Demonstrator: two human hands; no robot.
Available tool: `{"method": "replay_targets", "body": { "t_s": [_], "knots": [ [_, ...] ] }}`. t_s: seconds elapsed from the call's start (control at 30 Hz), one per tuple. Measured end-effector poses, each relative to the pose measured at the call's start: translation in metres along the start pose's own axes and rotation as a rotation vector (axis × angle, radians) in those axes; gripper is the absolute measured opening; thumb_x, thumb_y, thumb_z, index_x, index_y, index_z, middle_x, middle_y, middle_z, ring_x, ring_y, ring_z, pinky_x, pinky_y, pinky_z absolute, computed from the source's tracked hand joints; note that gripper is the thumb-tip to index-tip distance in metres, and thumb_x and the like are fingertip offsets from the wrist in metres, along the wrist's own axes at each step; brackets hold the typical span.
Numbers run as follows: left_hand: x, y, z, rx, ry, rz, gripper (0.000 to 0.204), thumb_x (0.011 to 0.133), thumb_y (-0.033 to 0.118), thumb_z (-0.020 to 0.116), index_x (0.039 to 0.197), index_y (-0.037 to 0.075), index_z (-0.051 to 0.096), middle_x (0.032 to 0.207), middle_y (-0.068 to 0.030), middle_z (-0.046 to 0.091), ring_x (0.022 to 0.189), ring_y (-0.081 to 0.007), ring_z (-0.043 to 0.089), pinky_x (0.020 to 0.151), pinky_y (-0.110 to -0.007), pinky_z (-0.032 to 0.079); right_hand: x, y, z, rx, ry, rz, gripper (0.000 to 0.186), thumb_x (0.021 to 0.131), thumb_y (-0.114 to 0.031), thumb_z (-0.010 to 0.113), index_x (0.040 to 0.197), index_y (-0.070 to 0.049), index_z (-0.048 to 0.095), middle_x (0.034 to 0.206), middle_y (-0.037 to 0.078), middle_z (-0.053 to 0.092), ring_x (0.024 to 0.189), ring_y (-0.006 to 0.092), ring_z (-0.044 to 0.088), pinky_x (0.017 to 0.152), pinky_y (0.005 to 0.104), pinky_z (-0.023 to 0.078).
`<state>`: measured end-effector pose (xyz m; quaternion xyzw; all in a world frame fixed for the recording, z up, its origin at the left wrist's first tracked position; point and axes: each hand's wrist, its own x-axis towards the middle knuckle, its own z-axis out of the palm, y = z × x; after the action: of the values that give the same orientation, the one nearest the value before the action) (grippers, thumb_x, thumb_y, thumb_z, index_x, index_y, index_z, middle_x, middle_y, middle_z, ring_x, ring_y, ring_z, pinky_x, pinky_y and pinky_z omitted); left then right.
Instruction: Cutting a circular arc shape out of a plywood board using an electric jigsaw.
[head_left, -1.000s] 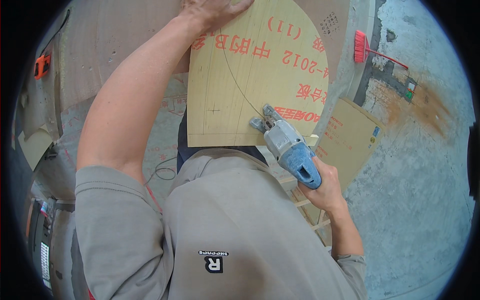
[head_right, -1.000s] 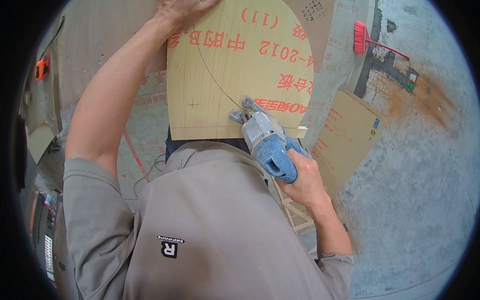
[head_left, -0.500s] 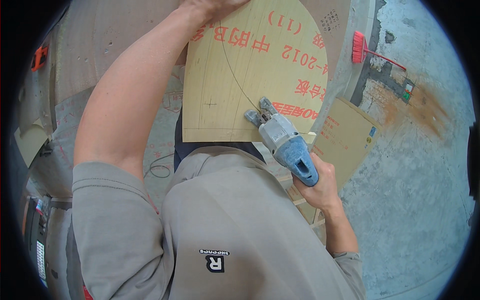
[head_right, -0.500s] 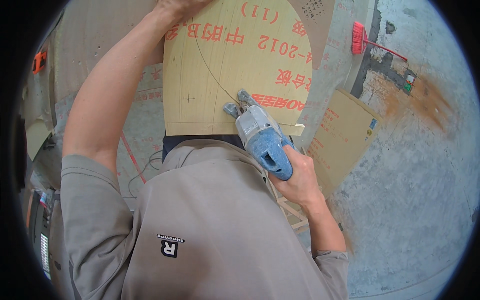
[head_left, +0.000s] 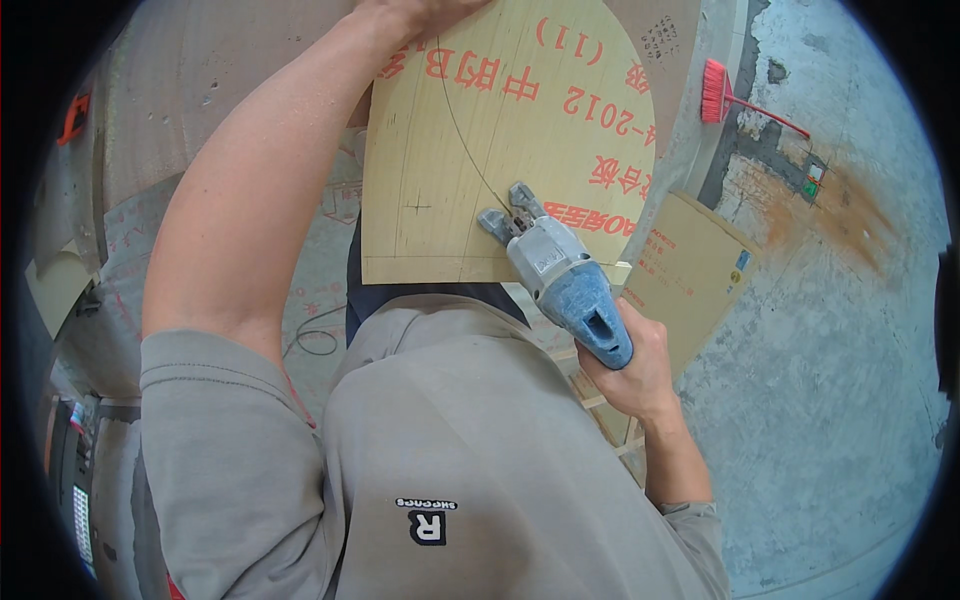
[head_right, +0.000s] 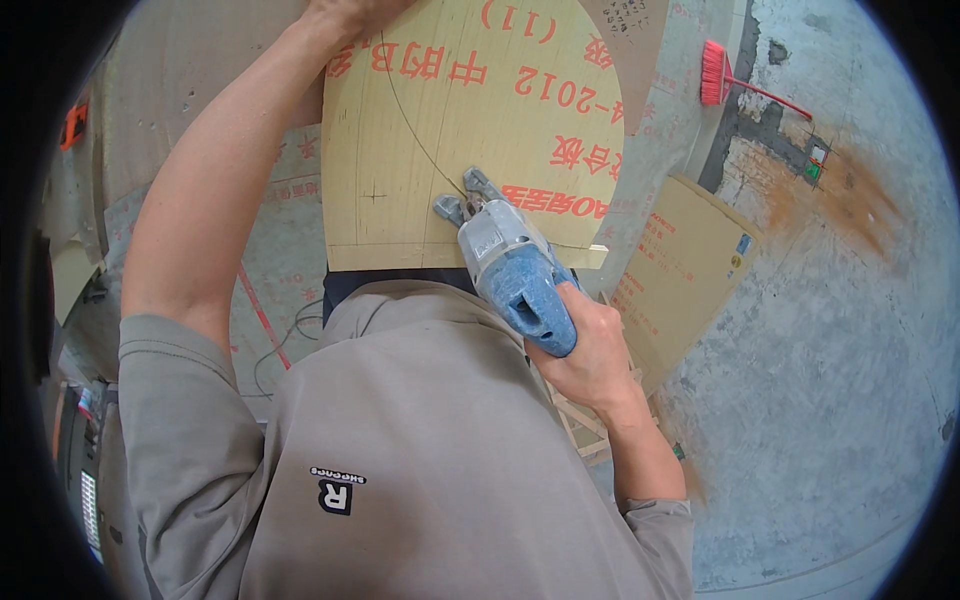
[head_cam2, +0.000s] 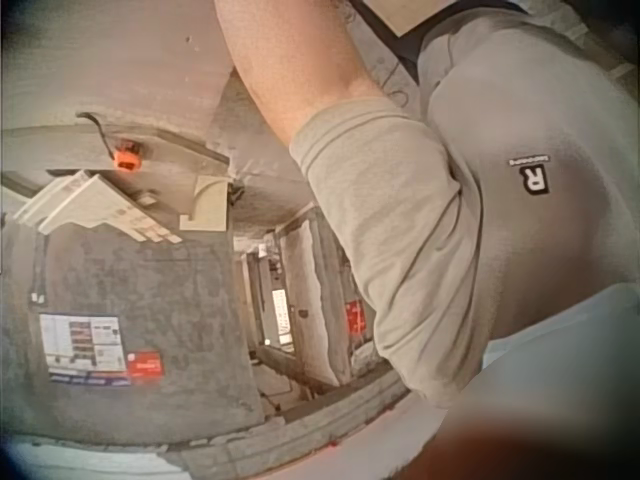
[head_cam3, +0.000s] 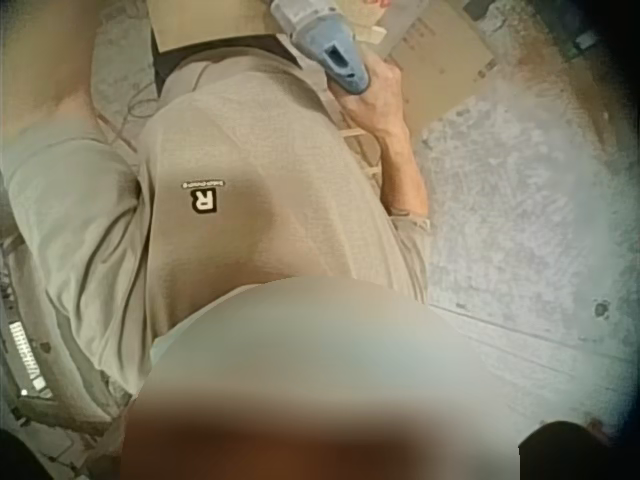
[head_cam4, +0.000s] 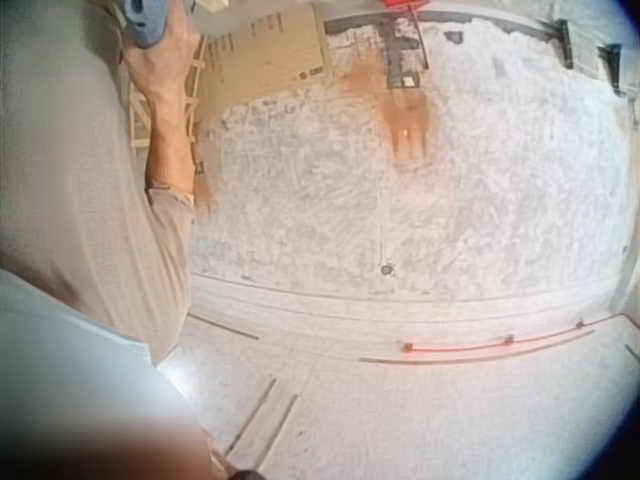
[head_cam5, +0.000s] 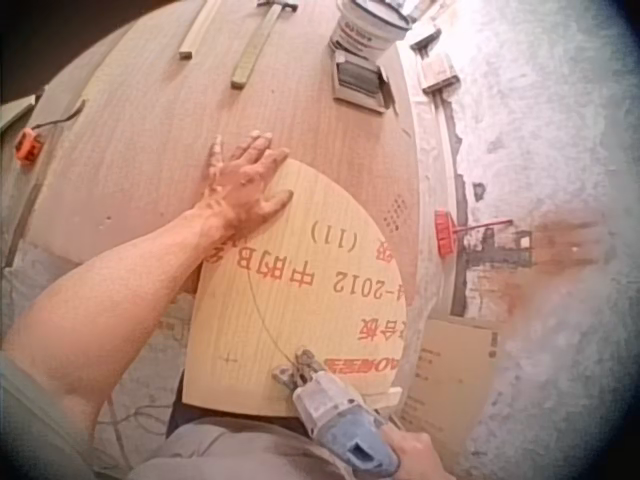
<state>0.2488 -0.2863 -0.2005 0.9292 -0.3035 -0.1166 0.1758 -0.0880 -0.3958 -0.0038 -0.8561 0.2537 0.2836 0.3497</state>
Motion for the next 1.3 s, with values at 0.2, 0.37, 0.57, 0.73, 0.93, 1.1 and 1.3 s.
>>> {"method": "replay_targets", "body": {
  "t_s": [0.2,0.37,0.57,0.73,0.93,1.1,1.3],
  "knots": [
    [0.0,0.001,-0.001,-0.012,-0.013,-0.009,0.073,0.092,0.049,0.065,0.154,0.015,0.047,0.167,-0.0143,0.035,0.158,-0.0296,0.026,0.123,-0.07,0.014,0.003,-0.004,0.002,0.017,0.014,-0.013,0.019,0.077,-0.003,0.077,0.088,-0.002,0.062,0.076,0.014,0.067,0.067,0.0302,0.067,0.068,0.0352,0.052],
    [0.0,0.002,-0.001,-0.028,-0.012,-0.006,0.072,0.092,0.047,0.066,0.153,0.013,0.048,0.166,-0.0145,0.036,0.157,-0.0298,0.026,0.124,-0.07,0.014,0.006,-0.009,0.004,0.054,0.028,0.012,0.018,0.077,-0.002,0.077,0.089,-0.001,0.062,0.077,0.014,0.067,0.068,0.0288,0.068,0.068,0.0351,0.052],
    [0.0,0.002,-0.001,-0.035,0.011,0.007,0.07,0.092,0.045,0.067,0.152,0.012,0.05,0.165,-0.0153,0.038,0.157,-0.0304,0.028,0.123,-0.07,0.014,0.01,-0.016,0.006,0.073,0.025,0.029,0.018,0.078,-0.003,0.076,0.089,-0.002,0.063,0.078,0.014,0.066,0.068,0.0288,0.067,0.068,0.035,0.052],
    [0.0,0.002,-0.001,-0.042,0.009,0.012,0.07,0.092,0.045,0.068,0.151,0.012,0.05,0.164,-0.0155,0.039,0.156,-0.0305,0.029,0.123,-0.071,0.014,0.013,-0.02,0.006,0.082,0.013,0.036,0.018,0.078,-0.002,0.077,0.09,-0.001,0.063,0.078,0.014,0.066,0.068,0.0286,0.066,0.068,0.0351,0.052],
    [0.001,0.001,0.002,-0.047,0.012,0.01,0.07,0.091,0.045,0.068,0.151,0.013,0.05,0.164,-0.0152,0.039,0.156,-0.03,0.029,0.123,-0.071,0.014,0.015,-0.022,0.006,0.078,0.009,0.038,0.019,0.078,-0.002,0.076,0.092,-0.001,0.064,0.079,0.014,0.066,0.069,0.0279,0.067,0.069,0.035,0.052],
    [-0.001,0.003,-0.003,-0.058,-0.009,0.008,0.07,0.091,0.043,0.069,0.151,0.013,0.05,0.164,-0.0151,0.039,0.156,-0.0296,0.029,0.123,-0.071,0.014,0.017,-0.025,0.006,0.096,0.012,0.043,0.019,0.077,-0.002,0.077,0.091,-0.001,0.063,0.079,0.014,0.066,0.069,0.0286,0.067,0.069,0.035,0.052],
    [0.0,0.004,-0.002,-0.05,-0.01,0.008,0.071,0.091,0.043,0.069,0.151,0.012,0.05,0.164,-0.0162,0.039,0.156,-0.0308,0.029,0.123,-0.071,0.013,0.019,-0.026,0.005,0.079,0.002,0.032,0.019,0.077,-0.002,0.077,0.089,-0.001,0.062,0.079,0.014,0.066,0.068,0.0293,0.067,0.068,0.0349,0.052]
  ]
}}
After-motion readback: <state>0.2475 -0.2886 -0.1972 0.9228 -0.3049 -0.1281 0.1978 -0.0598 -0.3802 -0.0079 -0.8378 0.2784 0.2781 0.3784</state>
